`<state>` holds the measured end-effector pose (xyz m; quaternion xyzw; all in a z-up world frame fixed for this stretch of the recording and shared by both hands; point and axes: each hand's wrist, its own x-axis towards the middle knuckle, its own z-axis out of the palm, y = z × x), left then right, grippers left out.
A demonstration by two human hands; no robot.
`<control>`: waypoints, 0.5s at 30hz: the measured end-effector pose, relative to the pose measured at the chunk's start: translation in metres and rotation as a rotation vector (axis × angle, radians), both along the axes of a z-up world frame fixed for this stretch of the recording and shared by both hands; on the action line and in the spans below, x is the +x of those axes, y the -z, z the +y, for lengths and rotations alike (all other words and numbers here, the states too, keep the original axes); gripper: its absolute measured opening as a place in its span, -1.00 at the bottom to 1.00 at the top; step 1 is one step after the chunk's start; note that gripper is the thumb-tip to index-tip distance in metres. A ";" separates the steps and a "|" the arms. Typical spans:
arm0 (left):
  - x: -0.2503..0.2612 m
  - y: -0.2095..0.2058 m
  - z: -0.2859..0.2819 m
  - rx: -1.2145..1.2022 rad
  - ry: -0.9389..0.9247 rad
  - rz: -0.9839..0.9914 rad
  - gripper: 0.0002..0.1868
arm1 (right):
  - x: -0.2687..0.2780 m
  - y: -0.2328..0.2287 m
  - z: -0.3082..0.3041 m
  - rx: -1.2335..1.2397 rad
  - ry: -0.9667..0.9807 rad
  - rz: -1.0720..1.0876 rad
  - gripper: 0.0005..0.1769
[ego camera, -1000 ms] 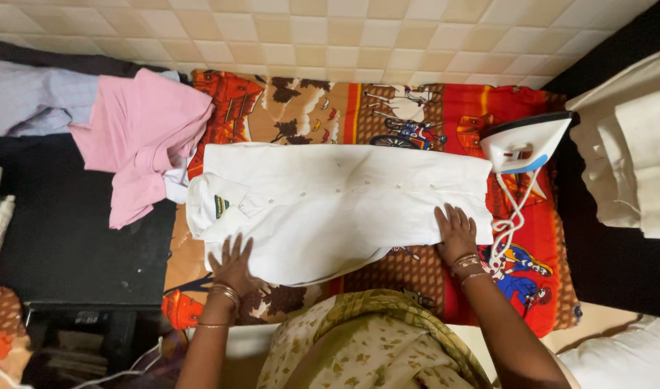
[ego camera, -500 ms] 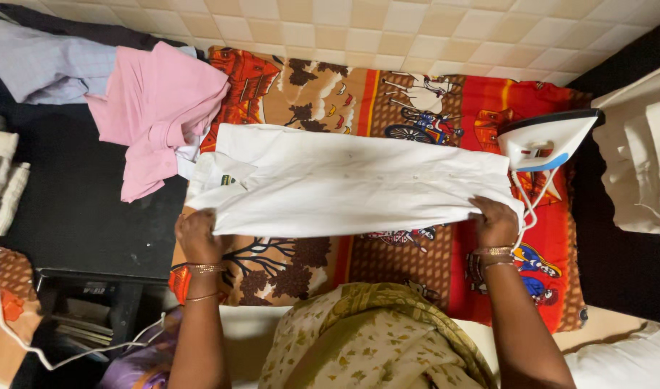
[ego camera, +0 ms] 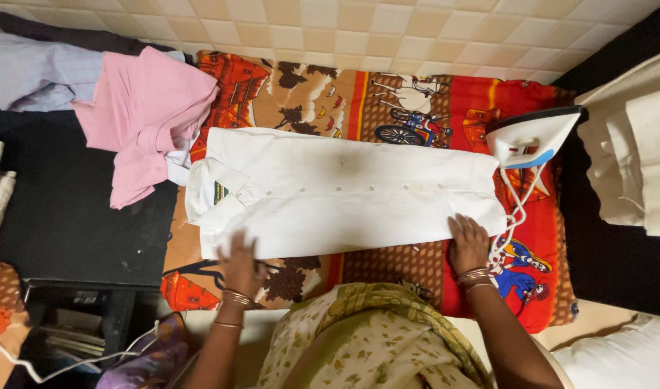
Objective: The person irons a white shirt laid out on a patterned bedsheet. They repeatedly smooth the fabric with their hands and move the iron across the shirt's body and sleeves, occasionally repositioning the garment to reach different areas.
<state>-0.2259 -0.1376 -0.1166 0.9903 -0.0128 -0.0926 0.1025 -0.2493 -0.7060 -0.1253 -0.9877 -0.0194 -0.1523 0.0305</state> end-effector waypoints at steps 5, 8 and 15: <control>0.014 0.018 -0.069 -0.002 0.358 -0.134 -0.16 | 0.023 0.008 -0.004 -0.068 0.054 0.070 -0.23; 0.037 0.036 -0.067 0.134 0.355 -0.125 -0.13 | 0.046 0.001 -0.030 -0.022 0.070 0.075 -0.39; 0.038 0.026 -0.034 -0.150 0.319 -0.320 -0.24 | 0.036 -0.026 -0.067 0.149 0.078 -0.188 -0.38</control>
